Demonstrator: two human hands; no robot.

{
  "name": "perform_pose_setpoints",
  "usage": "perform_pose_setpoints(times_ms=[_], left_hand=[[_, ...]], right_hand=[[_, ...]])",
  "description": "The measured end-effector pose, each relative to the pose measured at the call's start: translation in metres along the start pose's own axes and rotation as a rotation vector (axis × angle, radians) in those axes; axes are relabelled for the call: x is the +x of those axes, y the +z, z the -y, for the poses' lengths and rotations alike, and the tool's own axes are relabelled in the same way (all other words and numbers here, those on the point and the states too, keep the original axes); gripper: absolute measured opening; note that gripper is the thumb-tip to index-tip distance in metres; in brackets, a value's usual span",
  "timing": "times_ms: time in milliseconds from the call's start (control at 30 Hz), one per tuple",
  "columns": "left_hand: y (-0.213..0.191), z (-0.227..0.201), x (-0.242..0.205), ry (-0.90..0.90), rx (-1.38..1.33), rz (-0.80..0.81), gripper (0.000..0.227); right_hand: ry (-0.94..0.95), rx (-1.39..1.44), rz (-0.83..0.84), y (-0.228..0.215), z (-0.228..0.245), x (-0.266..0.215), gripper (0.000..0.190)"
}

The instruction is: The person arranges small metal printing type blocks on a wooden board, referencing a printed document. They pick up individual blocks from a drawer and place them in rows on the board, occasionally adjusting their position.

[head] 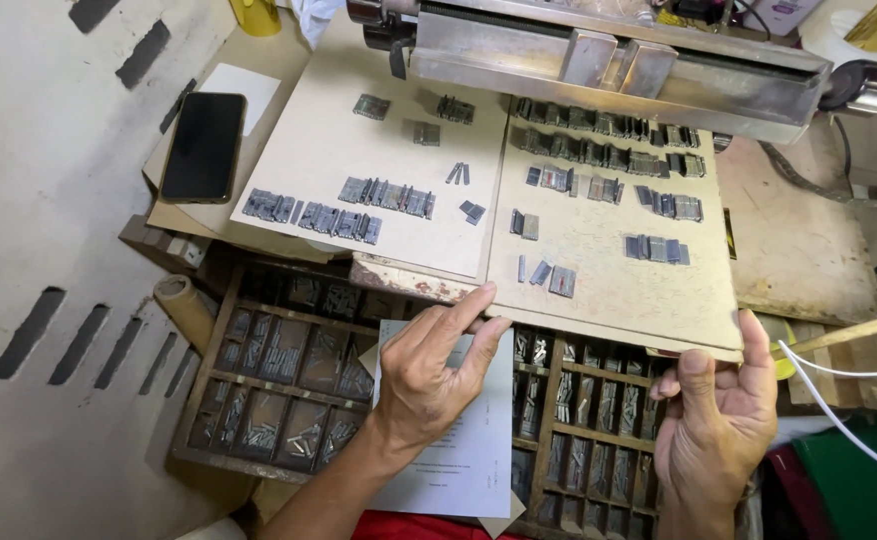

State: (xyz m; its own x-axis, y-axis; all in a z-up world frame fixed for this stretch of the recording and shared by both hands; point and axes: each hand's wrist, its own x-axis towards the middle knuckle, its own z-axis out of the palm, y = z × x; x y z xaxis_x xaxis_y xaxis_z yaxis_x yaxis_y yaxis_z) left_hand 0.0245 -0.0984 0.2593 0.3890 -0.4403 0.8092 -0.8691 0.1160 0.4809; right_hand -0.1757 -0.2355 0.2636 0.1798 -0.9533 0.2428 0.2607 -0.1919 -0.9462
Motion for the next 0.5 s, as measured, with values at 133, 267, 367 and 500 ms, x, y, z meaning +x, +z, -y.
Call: perform_pose_setpoints(times_ms=[133, 267, 367, 500], left_hand=[[0.0, 0.001, 0.002, 0.002, -0.005, 0.001, 0.041], [0.002, 0.002, 0.003, 0.024, -0.016, -0.003, 0.042], [0.003, 0.004, -0.001, 0.027, -0.016, -0.001, 0.042], [0.011, 0.014, -0.013, 0.079, -0.004, -0.026, 0.041]], right_hand=[[0.0, -0.004, 0.003, 0.001, 0.002, 0.002, 0.068], [0.056, 0.042, 0.029, 0.004, 0.009, 0.005, 0.064], [0.05, 0.079, 0.046, 0.0, 0.004, 0.005, 0.066], [0.014, 0.129, 0.142, -0.007, -0.003, 0.0, 0.08]])
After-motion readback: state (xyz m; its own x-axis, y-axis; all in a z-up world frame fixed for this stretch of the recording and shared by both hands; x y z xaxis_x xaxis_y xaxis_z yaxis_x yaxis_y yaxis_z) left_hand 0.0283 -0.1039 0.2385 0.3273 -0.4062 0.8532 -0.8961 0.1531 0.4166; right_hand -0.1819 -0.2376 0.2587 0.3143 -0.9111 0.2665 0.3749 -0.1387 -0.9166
